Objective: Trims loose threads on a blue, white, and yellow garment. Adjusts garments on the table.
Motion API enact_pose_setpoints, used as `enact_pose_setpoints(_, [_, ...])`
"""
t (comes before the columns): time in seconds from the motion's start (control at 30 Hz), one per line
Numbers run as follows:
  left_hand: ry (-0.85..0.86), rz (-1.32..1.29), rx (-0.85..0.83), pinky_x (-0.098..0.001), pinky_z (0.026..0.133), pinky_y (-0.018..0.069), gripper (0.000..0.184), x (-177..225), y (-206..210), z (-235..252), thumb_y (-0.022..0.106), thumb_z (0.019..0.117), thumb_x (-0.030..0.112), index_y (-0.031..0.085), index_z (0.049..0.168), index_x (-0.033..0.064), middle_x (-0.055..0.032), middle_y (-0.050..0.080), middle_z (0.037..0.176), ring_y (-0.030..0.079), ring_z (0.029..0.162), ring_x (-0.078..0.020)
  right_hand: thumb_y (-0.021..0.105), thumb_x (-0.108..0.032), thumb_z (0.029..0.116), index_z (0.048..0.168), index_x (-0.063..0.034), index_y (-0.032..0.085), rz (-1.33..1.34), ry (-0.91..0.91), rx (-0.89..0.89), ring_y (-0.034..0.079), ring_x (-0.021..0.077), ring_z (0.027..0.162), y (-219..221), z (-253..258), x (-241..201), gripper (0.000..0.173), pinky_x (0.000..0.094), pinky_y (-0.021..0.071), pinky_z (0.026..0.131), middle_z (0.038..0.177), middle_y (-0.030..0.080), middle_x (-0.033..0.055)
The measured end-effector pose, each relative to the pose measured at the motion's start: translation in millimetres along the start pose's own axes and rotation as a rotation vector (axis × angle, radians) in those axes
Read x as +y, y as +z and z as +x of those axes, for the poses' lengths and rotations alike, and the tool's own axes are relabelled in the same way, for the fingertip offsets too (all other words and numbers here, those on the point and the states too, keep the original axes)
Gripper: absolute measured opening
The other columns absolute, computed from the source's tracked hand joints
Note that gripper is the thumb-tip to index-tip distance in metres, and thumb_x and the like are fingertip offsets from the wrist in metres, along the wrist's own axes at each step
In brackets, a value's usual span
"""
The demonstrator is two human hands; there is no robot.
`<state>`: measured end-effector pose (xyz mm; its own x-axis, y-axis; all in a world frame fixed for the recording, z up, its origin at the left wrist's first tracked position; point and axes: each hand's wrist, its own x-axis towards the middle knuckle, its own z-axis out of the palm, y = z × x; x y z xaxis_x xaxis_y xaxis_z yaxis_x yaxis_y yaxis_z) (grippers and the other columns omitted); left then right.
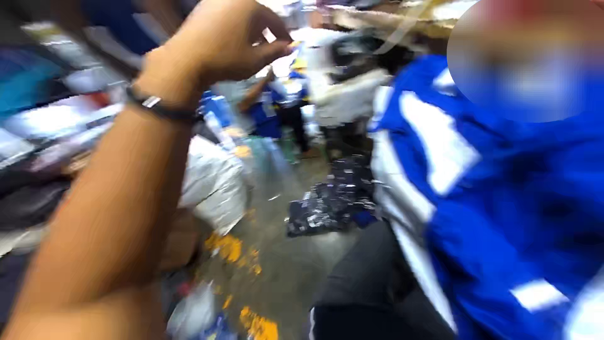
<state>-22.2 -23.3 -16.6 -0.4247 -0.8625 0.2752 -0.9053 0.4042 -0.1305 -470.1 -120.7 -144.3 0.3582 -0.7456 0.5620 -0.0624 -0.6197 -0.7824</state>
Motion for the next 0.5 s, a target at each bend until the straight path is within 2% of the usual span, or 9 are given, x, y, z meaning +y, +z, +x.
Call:
enact_pose_setpoints(0.03, [0.160,-0.043,0.018,-0.0684,0.096,0.0448,0.039,16.3,23.6,24.2,0.052,0.1048,0.035,0.071,0.121,0.0045,-0.0209,0.070,0.117,0.066,0.110,-0.0405,0.059,-0.020,0.1024,0.106,-0.0225,0.070,-0.075,0.025,0.069,0.056,-0.0080,0.052,-9.1,-31.0,-20.8,0.011,0.0110,0.0435,0.042,0.076,0.068,-0.0161])
enact_pose_setpoints(0.07, [0.278,-0.105,0.021,-0.0724,0.093,0.0444,0.037,38.5,46.0,44.0,0.054,0.1042,0.033,0.071,0.119,0.0039,-0.0220,0.071,0.115,0.067,0.108,-0.0440,0.056,-0.021,0.1043,0.100,-0.0241,0.067,-0.150,0.069,0.126,0.050,-0.0096,0.049,-9.9,-58.9,-45.2,0.012,0.0100,0.0373,0.040,0.074,0.067,-0.0187])
enact_pose_setpoints(0.13, [0.464,-0.245,0.026,-0.0724,0.085,0.0471,0.032,89.4,94.5,73.3,0.058,0.1017,0.028,0.074,0.114,0.0040,-0.0203,0.073,0.107,0.070,0.098,-0.0434,0.051,-0.019,0.1071,0.095,-0.0207,0.062,-0.329,0.172,0.204,0.052,-0.0103,0.053,-11.7,-109.3,-77.6,0.016,0.0089,0.0422,0.046,0.079,0.068,-0.0184])
enact_pose_setpoints(0.2, [0.586,-0.400,0.046,-0.0631,0.077,0.0535,0.031,129.2,141.7,90.9,0.058,0.1004,0.031,0.075,0.110,0.0068,-0.0125,0.075,0.099,0.072,0.087,-0.0320,0.052,-0.019,0.1062,0.092,-0.0131,0.066,-0.527,0.289,0.306,0.051,-0.0086,0.055,-15.3,-160.1,-92.5,0.020,0.0106,0.0432,0.050,0.073,0.064,-0.0139])
enact_pose_setpoints(0.23, [0.618,-0.494,0.045,-0.0560,0.077,0.0563,0.030,143.9,165.7,97.8,0.058,0.1012,0.032,0.075,0.110,0.0081,-0.0081,0.074,0.097,0.072,0.086,-0.0250,0.054,-0.019,0.1048,0.092,-0.0106,0.068,-0.610,0.359,0.377,0.052,-0.0067,0.056,-15.4,-187.2,-95.2,0.021,0.0129,0.0445,0.052,0.070,0.062,-0.0115])
enact_pose_setpoints(0.3, [0.607,-0.755,0.007,-0.0431,0.081,0.0597,0.031,169.5,209.3,111.4,0.058,0.1011,0.031,0.073,0.113,0.0076,-0.0032,0.074,0.098,0.071,0.087,-0.0137,0.056,-0.021,0.1033,0.093,-0.0078,0.069,-0.699,0.505,0.559,0.057,0.0016,0.057,-9.8,-240.7,-93.5,0.021,0.0213,0.0492,0.053,0.069,0.063,-0.0046])
enact_pose_setpoints(0.37, [0.503,-1.060,-0.116,-0.0352,0.087,0.0594,0.037,194.0,245.6,117.0,0.054,0.1036,0.032,0.068,0.123,0.0032,-0.0078,0.074,0.111,0.071,0.096,-0.0122,0.056,-0.021,0.1009,0.098,-0.0042,0.070,-0.729,0.619,0.749,0.064,0.0061,0.065,1.6,-287.3,-85.7,0.021,0.0274,0.0562,0.063,0.078,0.068,0.0002])
enact_pose_setpoints(0.43, [0.402,-1.220,-0.170,-0.0345,0.090,0.0582,0.050,220.2,266.7,110.8,0.055,0.1021,0.038,0.058,0.137,0.0015,-0.0119,0.068,0.128,0.069,0.108,-0.0155,0.057,-0.019,0.0988,0.099,-0.0026,0.070,-0.740,0.641,0.922,0.064,0.0003,0.073,23.2,-320.6,-80.1,0.021,0.0214,0.0557,0.070,0.086,0.070,-0.0020])
enact_pose_setpoints(0.5, [0.359,-1.220,-0.081,-0.0366,0.090,0.0578,0.066,242.7,280.0,94.6,0.060,0.0973,0.043,0.050,0.145,-0.0012,-0.0164,0.063,0.136,0.067,0.113,-0.0197,0.057,-0.016,0.0974,0.098,-0.0037,0.069,-0.705,0.623,1.097,0.062,-0.0044,0.069,54.5,-339.5,-83.9,0.017,0.0149,0.0516,0.063,0.085,0.070,-0.0057])
